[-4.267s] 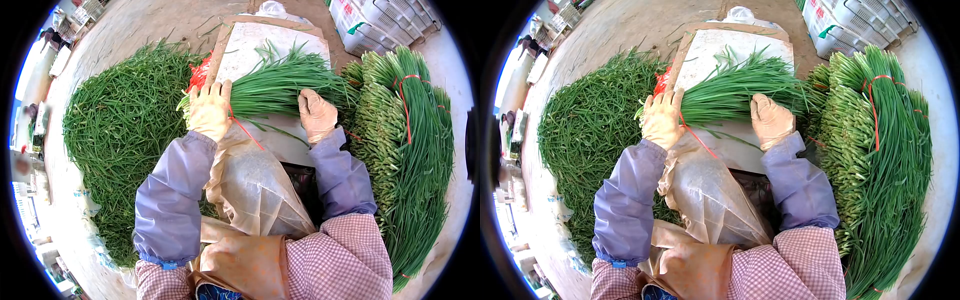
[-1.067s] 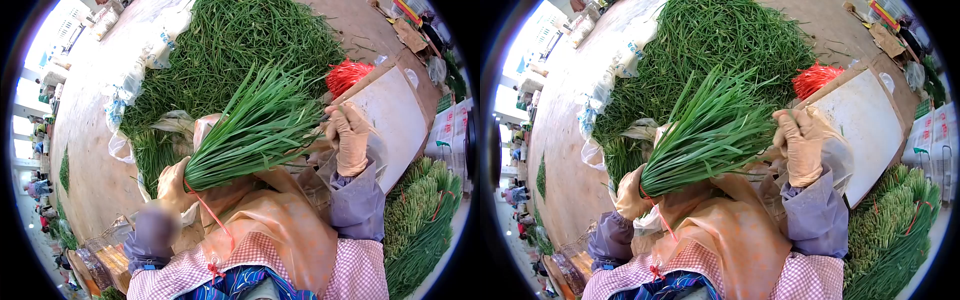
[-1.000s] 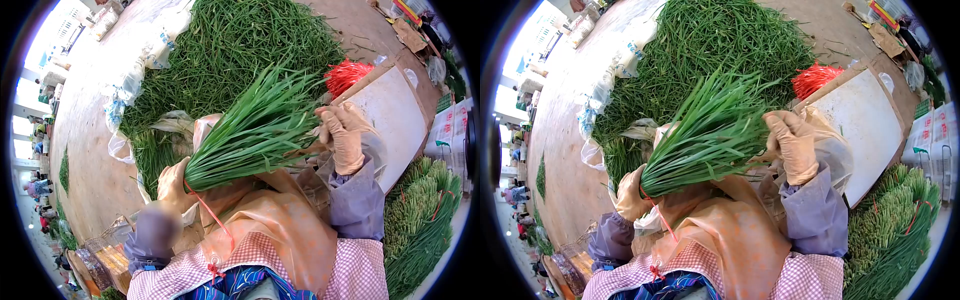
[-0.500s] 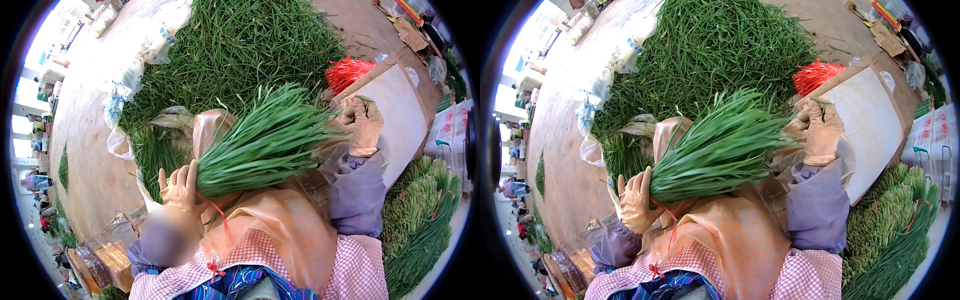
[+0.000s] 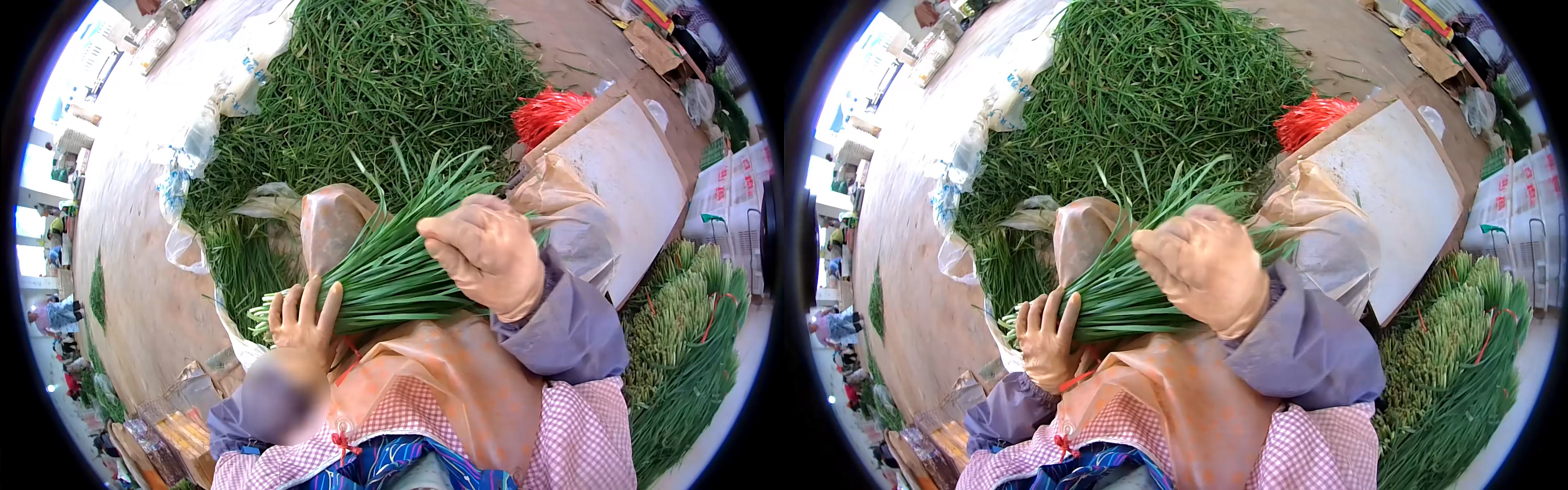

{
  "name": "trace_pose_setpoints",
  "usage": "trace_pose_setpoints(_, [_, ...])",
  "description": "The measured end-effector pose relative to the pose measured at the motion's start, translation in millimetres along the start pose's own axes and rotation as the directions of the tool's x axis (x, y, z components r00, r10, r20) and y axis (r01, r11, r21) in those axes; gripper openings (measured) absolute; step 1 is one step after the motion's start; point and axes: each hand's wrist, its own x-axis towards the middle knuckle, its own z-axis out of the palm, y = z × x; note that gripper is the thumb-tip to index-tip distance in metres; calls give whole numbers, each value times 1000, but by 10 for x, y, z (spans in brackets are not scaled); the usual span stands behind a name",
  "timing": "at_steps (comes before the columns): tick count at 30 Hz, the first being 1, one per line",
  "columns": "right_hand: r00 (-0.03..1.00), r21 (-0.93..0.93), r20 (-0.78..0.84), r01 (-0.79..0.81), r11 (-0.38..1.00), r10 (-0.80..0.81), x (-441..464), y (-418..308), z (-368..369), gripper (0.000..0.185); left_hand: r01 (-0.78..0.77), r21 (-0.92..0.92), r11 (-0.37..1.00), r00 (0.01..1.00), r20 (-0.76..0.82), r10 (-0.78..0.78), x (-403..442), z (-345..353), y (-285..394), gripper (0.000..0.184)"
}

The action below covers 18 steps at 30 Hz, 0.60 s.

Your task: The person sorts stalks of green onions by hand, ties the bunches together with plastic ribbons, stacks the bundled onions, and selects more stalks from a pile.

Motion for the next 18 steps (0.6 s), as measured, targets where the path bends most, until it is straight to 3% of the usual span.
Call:
trace_pose_setpoints(2, [943, 407, -86, -262, 875, 322, -27, 265, 109, 16, 5, 23, 1000, 1000, -3, -4, -43, 8, -7, 89])
trace_pose_setpoints(4, [819, 517, -16, -484, 706, 573, -88, 683, 124, 19, 23, 28, 999, 1000, 6, -23, -94, 4, -15, 89])
trace_pose_setpoints(6, [715, 433, 68, -649, 625, 696, -172, 942, -13, 26, 34, 24, 999, 999, -7, -34, -102, 27, -22, 89])
trace_pose_setpoints(8, [637, 441, 167, -731, 521, 753, -219, 997, -67, 33, 42, 11, 999, 999, -17, -42, -137, 51, -13, 89])
trace_pose_setpoints(11, [698, 157, 283, -710, 686, 658, -87, 874, -37, 44, 35, 17, 999, 999, -21, -35, -147, 74, -19, 90])
trace_pose_setpoints(12, [788, 51, 261, -589, 807, 558, -86, 944, 42, 47, 39, 19, 999, 999, -10, -39, -146, 63, -15, 91])
trace_pose_setpoints(13, [754, -4, 333, -599, 801, 566, -69, 974, 72, 44, 38, 23, 999, 999, -23, -37, -150, 71, -20, 91])
trace_pose_setpoints(15, [776, 77, 331, -589, 804, 537, -109, 1016, 192, 41, 37, 28, 999, 998, -46, -36, -171, 97, -24, 92])
trace_pose_setpoints(18, [832, -51, 84, -545, 837, 548, -186, 1133, 246, 32, 41, 28, 999, 998, -42, -40, -184, 95, -20, 93])
